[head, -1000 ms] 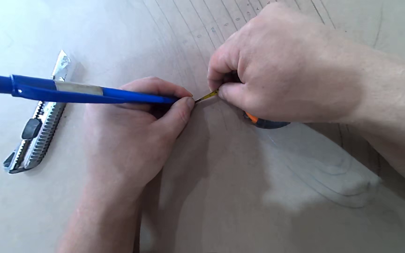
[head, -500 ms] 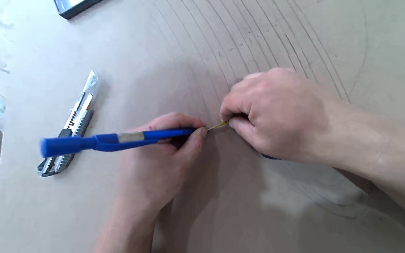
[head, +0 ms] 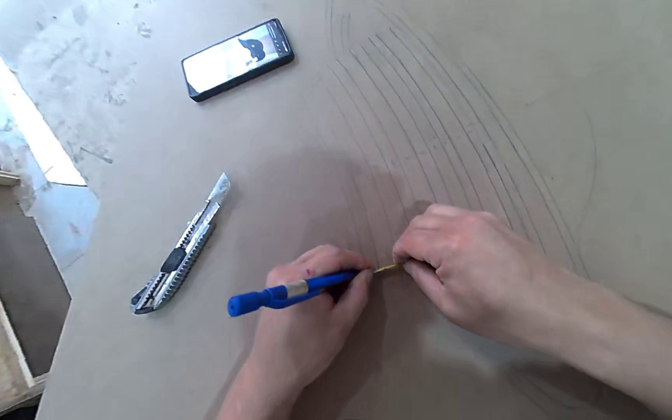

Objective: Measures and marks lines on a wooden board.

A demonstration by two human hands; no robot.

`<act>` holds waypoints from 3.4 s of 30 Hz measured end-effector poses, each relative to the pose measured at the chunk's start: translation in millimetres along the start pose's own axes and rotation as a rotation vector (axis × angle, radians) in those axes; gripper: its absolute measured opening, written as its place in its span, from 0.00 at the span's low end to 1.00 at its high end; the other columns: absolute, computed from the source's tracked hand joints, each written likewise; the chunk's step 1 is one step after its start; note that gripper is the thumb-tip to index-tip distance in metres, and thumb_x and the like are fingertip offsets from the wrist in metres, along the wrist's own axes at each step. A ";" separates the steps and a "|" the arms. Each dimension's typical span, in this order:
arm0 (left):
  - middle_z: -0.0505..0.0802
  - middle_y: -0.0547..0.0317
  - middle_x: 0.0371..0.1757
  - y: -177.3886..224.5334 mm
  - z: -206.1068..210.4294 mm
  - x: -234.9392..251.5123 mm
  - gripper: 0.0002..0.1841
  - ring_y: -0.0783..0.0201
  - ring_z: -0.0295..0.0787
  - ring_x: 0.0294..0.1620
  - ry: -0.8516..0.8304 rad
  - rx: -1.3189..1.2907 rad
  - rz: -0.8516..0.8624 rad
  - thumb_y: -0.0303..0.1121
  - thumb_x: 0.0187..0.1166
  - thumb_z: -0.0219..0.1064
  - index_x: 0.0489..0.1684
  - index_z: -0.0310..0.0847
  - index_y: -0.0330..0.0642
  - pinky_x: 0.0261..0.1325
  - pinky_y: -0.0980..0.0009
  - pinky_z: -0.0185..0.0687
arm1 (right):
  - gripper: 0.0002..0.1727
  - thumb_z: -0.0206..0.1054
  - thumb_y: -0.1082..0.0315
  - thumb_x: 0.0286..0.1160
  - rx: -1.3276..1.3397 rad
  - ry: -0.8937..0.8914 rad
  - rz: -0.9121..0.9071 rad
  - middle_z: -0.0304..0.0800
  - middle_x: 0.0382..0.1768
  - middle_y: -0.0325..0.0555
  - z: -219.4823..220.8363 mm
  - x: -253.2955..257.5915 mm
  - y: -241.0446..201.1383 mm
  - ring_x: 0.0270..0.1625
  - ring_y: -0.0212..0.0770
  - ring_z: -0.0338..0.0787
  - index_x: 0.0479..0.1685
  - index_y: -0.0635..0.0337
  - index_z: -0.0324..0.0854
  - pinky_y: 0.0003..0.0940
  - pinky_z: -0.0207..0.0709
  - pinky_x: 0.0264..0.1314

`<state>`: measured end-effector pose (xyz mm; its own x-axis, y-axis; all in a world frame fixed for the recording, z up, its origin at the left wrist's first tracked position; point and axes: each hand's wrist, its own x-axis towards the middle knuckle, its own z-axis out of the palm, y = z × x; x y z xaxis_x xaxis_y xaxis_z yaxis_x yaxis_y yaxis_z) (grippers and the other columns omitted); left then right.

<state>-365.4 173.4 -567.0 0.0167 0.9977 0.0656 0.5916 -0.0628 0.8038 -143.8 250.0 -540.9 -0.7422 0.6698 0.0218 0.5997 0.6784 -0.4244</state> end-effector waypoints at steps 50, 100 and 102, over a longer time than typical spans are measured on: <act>0.94 0.67 0.25 -41.9 -53.3 169.0 0.01 0.72 0.88 0.18 0.265 -0.072 -0.186 0.32 0.73 0.77 0.35 0.92 0.49 0.17 0.74 0.85 | 0.06 0.71 0.57 0.79 -0.036 -0.122 0.026 0.92 0.30 0.23 -51.4 211.7 69.4 0.34 0.22 0.88 0.37 0.36 0.93 0.31 0.80 0.36; 0.94 0.69 0.24 -38.1 -49.0 168.5 0.01 0.72 0.88 0.18 0.303 -0.039 -0.222 0.34 0.74 0.78 0.34 0.93 0.52 0.16 0.74 0.85 | 0.07 0.69 0.58 0.80 -0.061 -0.131 0.057 0.91 0.31 0.23 -51.2 211.4 68.0 0.35 0.23 0.87 0.37 0.35 0.93 0.31 0.78 0.34; 0.94 0.68 0.24 -38.6 -48.8 168.5 0.01 0.72 0.88 0.18 0.302 -0.042 -0.218 0.34 0.74 0.78 0.35 0.93 0.51 0.17 0.74 0.85 | 0.07 0.69 0.58 0.80 -0.060 -0.132 0.059 0.91 0.32 0.23 -51.4 211.4 67.5 0.35 0.23 0.87 0.38 0.35 0.93 0.31 0.79 0.34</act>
<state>-424.8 342.6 -558.1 -0.3480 0.9358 0.0567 0.5216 0.1430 0.8411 -244.8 452.9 -518.5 -0.7358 0.6660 -0.1228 0.6573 0.6586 -0.3663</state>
